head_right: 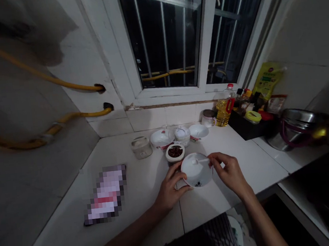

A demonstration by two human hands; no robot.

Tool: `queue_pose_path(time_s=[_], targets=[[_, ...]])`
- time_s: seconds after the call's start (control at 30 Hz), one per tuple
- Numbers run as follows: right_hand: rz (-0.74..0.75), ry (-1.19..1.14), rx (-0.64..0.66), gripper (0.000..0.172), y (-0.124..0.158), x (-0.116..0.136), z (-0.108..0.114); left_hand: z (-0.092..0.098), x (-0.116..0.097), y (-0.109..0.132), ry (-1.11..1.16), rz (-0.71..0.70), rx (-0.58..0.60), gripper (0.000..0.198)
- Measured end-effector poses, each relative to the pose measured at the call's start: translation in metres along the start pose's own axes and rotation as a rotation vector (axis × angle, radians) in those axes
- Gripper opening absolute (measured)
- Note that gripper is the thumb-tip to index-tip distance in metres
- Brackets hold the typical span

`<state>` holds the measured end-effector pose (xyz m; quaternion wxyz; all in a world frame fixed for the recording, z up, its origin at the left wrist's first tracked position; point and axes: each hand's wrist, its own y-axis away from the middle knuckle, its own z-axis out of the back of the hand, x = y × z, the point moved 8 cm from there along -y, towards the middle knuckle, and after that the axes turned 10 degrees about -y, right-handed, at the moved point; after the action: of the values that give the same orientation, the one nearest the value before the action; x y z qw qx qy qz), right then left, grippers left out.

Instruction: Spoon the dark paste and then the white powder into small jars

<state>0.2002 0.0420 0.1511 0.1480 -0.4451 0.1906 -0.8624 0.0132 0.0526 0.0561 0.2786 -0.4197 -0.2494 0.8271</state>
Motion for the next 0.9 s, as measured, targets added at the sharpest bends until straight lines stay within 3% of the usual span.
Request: queue_pose_path(time_s=[0.13,0.23,0.4,0.53,0.63,0.8,0.9], targets=[[-0.064,0.169,0.03,0.024,0.023,-0.017,0.01,0.001,-0.011,0.002,-0.034,-0.112,-0.003,0.021],[-0.166,0.177,0.069,0.025,0.035,-0.032,0.004,0.002,-0.019,0.005,-0.093,-0.206,-0.024,0.019],[-0.341,-0.075,0.058,0.029,0.042,-0.045,-0.013,0.002,-0.024,0.009,-0.157,-0.285,-0.027,0.018],[-0.378,-0.162,-0.05,0.027,0.041,-0.049,-0.005,0.001,-0.026,0.008,-0.19,-0.297,-0.016,0.019],[-0.44,-0.237,-0.059,0.027,0.041,-0.061,-0.006,-0.001,-0.029,0.008,-0.211,-0.312,0.019,0.019],[-0.594,-0.522,-0.013,0.034,0.045,-0.074,-0.033,-0.002,-0.034,0.006,-0.234,-0.309,0.096,0.018],[-0.662,-0.643,-0.072,0.036,0.05,-0.076,-0.043,0.002,-0.038,0.004,-0.207,-0.301,0.112,0.016]])
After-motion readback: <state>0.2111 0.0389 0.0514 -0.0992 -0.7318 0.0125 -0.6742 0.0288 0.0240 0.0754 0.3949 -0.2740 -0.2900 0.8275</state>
